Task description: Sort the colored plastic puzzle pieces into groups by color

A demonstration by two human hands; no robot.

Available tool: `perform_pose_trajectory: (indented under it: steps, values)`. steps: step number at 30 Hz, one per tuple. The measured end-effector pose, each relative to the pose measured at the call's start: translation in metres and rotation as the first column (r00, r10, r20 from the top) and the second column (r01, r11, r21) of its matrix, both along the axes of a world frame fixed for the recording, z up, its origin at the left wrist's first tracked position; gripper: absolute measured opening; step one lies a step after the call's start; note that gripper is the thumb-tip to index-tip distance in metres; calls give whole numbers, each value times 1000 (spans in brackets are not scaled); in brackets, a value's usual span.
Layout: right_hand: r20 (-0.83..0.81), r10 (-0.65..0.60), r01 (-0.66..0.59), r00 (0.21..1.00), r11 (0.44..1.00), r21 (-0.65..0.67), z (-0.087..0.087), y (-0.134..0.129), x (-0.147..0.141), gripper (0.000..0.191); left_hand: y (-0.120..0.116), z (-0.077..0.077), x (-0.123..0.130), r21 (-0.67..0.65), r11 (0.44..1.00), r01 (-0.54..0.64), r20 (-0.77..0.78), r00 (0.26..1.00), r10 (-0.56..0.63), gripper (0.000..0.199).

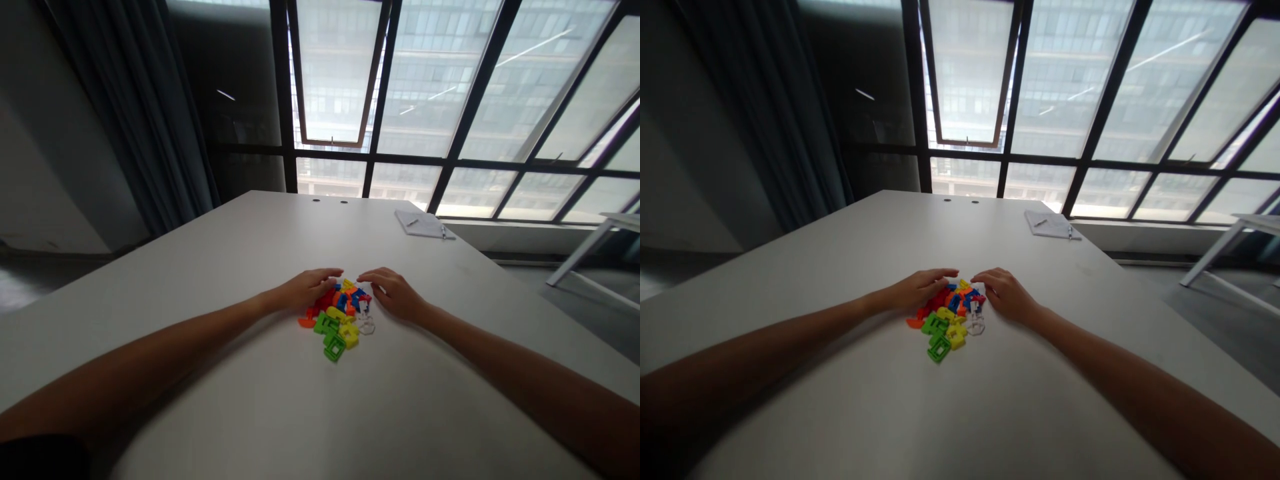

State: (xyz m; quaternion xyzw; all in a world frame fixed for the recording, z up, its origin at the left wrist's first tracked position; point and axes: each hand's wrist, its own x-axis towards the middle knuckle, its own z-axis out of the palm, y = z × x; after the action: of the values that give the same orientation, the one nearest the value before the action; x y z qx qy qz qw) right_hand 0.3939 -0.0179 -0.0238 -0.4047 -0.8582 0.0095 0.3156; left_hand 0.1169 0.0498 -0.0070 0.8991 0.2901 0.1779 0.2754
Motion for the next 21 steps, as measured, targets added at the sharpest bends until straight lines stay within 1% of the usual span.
perform_pose_trajectory:
  steps: [3,4,6,8,9,12,14,15,18,21]
  values:
    - [3,19,-18,1000,998,-66,10,21,-5,32,15,0,2,12,1000,-1,28,1000,1,47]
    - [8,13,-12,1000,994,-107,13,29,-8,29,20,0,3,-5,1000,3,41,999,-3,45]
    - [25,7,-1,1000,973,-229,18,45,-14,26,28,-3,5,-88,996,6,81,997,2,44]
    - [65,22,4,998,928,-372,22,60,-18,25,30,-6,8,-180,984,6,122,992,16,43]
    - [86,33,8,996,899,-437,22,66,-19,24,30,-7,9,-204,979,8,142,990,22,43]
    - [79,50,3,996,828,-561,22,75,-19,20,26,-11,11,-212,977,18,176,984,20,44]
    - [10,36,-22,999,804,-594,18,75,-16,18,23,-12,12,-216,976,23,180,983,17,45]
    - [-33,15,-32,999,804,-594,15,73,-15,18,22,-13,12,-223,975,21,182,983,20,45]
    - [-213,-91,-42,973,836,-548,4,66,-11,18,20,-12,13,-229,973,10,176,984,31,47]
    - [-423,-183,-39,887,884,-465,-7,58,-12,25,20,-11,17,-136,990,-39,114,992,55,49]
